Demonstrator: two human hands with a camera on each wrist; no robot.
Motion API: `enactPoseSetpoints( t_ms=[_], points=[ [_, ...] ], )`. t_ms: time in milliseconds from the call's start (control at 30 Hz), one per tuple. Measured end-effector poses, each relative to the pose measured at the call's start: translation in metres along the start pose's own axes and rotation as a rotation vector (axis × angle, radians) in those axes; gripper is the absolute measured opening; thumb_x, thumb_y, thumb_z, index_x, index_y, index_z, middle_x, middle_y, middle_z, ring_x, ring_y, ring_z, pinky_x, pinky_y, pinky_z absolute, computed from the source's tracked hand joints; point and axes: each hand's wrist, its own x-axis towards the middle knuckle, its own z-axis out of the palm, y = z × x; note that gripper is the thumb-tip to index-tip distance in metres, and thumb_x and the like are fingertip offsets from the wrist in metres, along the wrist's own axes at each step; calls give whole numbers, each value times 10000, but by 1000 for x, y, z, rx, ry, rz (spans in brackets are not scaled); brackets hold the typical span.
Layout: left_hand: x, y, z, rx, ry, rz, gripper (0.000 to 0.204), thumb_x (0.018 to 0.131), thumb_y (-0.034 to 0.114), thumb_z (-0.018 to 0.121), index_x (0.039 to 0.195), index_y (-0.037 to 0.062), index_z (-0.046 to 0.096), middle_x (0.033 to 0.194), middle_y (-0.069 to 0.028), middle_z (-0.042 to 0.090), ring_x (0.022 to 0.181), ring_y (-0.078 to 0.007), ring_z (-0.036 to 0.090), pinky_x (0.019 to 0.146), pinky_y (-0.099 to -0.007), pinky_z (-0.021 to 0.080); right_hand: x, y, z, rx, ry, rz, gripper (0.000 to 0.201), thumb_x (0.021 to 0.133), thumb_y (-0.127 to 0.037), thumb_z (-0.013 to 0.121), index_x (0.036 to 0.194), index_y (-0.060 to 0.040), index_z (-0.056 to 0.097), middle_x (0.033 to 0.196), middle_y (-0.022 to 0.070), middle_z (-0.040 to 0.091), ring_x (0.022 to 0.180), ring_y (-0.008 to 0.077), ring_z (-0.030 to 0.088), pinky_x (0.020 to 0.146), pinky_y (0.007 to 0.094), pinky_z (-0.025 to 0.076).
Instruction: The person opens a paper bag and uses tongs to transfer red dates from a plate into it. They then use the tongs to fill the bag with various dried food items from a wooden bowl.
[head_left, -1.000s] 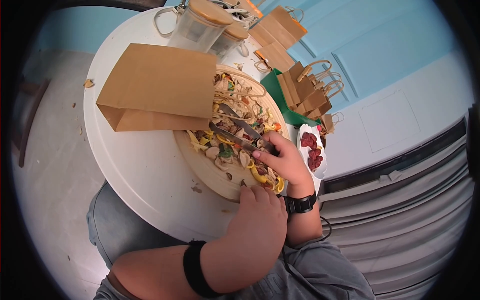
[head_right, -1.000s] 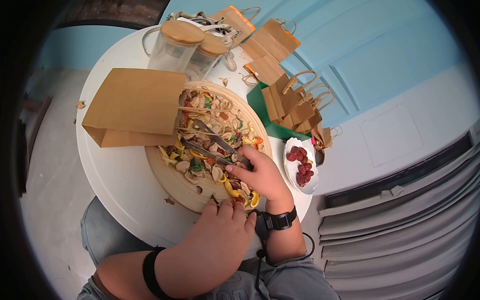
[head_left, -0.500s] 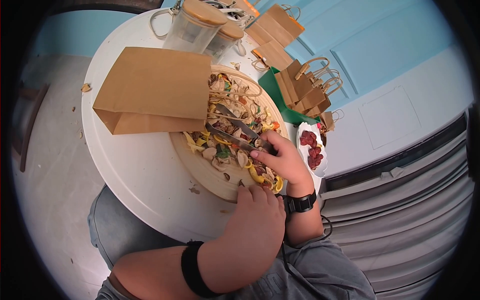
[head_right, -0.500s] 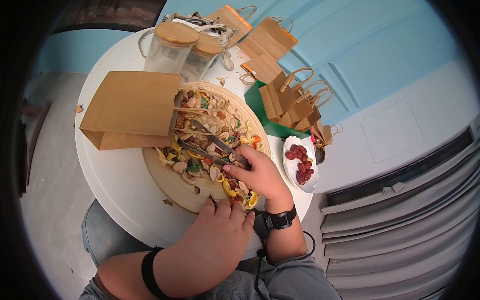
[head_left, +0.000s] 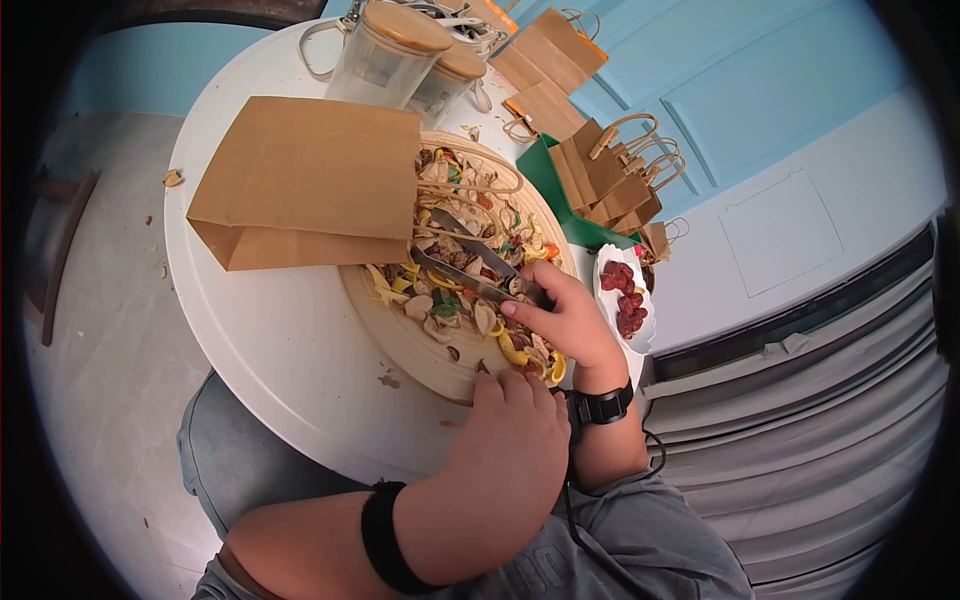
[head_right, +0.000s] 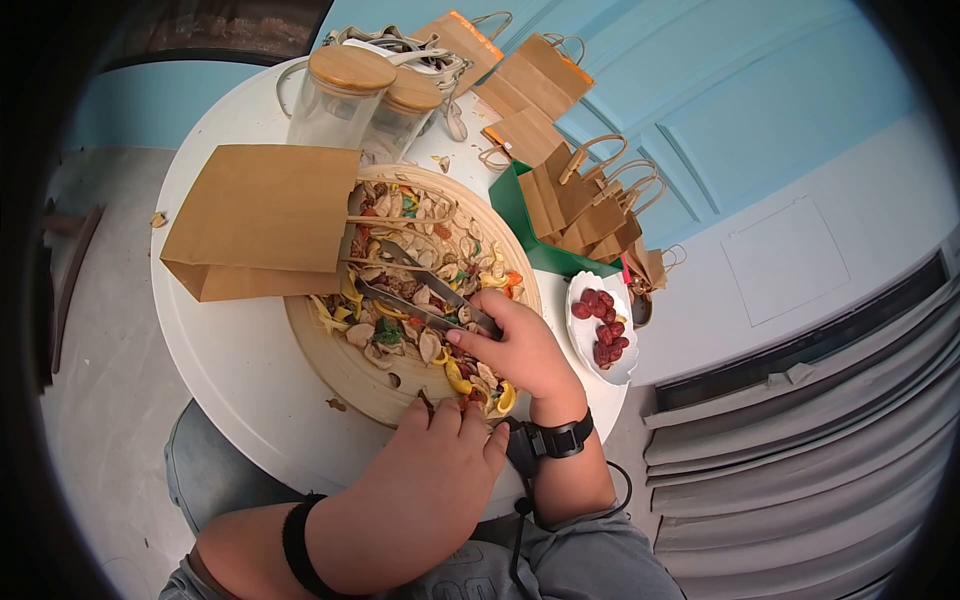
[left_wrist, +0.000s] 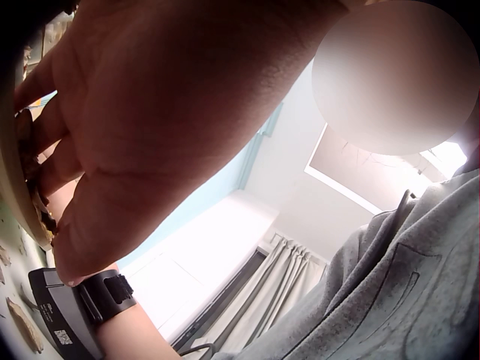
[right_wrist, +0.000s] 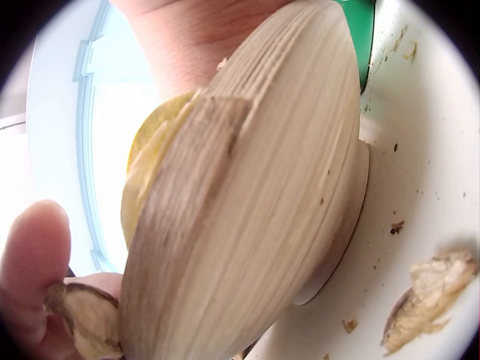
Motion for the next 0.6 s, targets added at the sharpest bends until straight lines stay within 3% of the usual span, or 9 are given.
enactPoseSetpoints(
  t_ms=[400, 567, 600],
  points=[
    [0, 0, 0, -17, -3, 6, 436, 933, 205, 528, 1316, 4, 582, 1148, -163, 624, 1084, -326, 549, 934, -469, 411, 0, 0, 0, 16, -4, 10, 263, 839, -173, 783, 935, -35, 580, 750, -20, 549, 713, 66, 490, 624, 248, 407],
    [0, -1, -1, -19, 6, 9, 419, 914, 218, 543, 1256, -16, 605, 1123, -160, 625, 1073, -328, 553, 938, -482, 414, 0, -2, 0, -1, -1, 7, 272, 835, -178, 786, 936, -35, 578, 748, -21, 542, 709, 67, 480, 620, 248, 399],
    [0, -1, 0, -18, 7, 8, 419, 914, 218, 543, 1256, -16, 605, 1123, -160, 625, 1073, -328, 553, 938, -482, 414, 1, -2, 0, -12, 8, -15, 294, 832, -223, 783, 936, -35, 583, 730, 19, 542, 692, 120, 493, 620, 283, 410]
  ],
)
